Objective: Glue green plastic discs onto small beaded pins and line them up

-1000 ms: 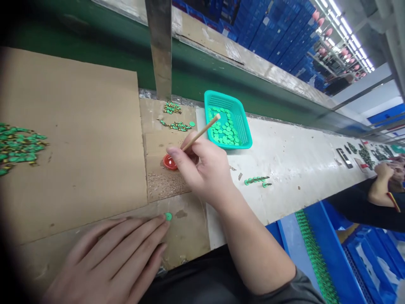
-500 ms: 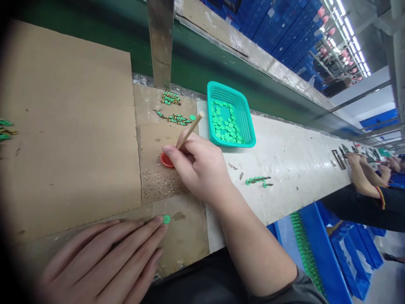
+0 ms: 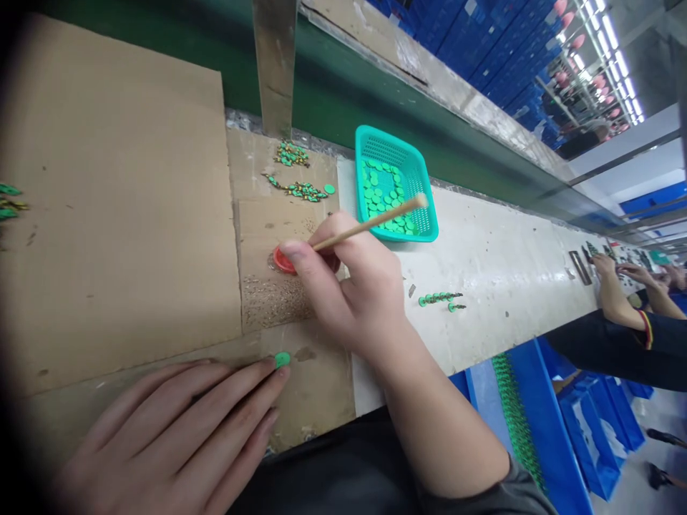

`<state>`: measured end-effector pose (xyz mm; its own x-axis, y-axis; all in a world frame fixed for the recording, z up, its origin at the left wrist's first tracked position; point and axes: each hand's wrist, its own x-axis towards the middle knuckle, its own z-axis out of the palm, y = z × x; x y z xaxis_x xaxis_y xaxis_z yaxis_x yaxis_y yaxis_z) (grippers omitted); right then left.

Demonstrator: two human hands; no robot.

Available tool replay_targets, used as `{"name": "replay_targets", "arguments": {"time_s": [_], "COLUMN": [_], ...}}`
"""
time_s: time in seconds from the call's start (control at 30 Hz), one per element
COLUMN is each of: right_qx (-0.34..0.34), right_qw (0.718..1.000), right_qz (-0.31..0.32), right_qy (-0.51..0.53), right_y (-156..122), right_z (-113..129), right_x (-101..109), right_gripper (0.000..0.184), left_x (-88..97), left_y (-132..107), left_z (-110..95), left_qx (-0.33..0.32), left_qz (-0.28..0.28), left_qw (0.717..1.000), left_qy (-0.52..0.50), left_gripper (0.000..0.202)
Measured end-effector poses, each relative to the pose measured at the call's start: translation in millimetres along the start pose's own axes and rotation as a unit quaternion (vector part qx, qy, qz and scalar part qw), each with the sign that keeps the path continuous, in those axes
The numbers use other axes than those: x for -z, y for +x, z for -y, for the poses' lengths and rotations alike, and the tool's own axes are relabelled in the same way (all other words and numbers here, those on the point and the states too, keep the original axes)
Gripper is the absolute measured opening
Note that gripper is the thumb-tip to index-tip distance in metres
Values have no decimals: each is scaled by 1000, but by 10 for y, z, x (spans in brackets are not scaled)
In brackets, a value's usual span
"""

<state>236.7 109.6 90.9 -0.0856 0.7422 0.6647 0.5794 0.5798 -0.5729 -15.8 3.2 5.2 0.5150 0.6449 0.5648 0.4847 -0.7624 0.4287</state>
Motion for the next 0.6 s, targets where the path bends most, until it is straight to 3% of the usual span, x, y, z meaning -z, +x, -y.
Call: {"name": "replay_targets", "arguments": {"time_s": [0.17,0.3,0.47,0.6], "right_qx": [-79,-74,-52,-73], "right_qw": [995,993,996,996], "right_qz": [22,45,34,24], "right_qy": [60,76,65,35], "right_y": [-459,-790,-855,-842], "right_z": [299,367,337,303], "right_x": [136,104,32,1], "right_gripper": [16,16,17,16], "left_x": [42,11,-28,15], "left_y": [-89,-165,-214,-181], "left_z": [-23,-26,-30,-44], "left_qx": [15,27,31,32], "left_qz": [35,53,48,66], "left_qw": [999,998,998,997], "left_qy": [6,8,15,12], "left_gripper": [49,53,54,55]}}
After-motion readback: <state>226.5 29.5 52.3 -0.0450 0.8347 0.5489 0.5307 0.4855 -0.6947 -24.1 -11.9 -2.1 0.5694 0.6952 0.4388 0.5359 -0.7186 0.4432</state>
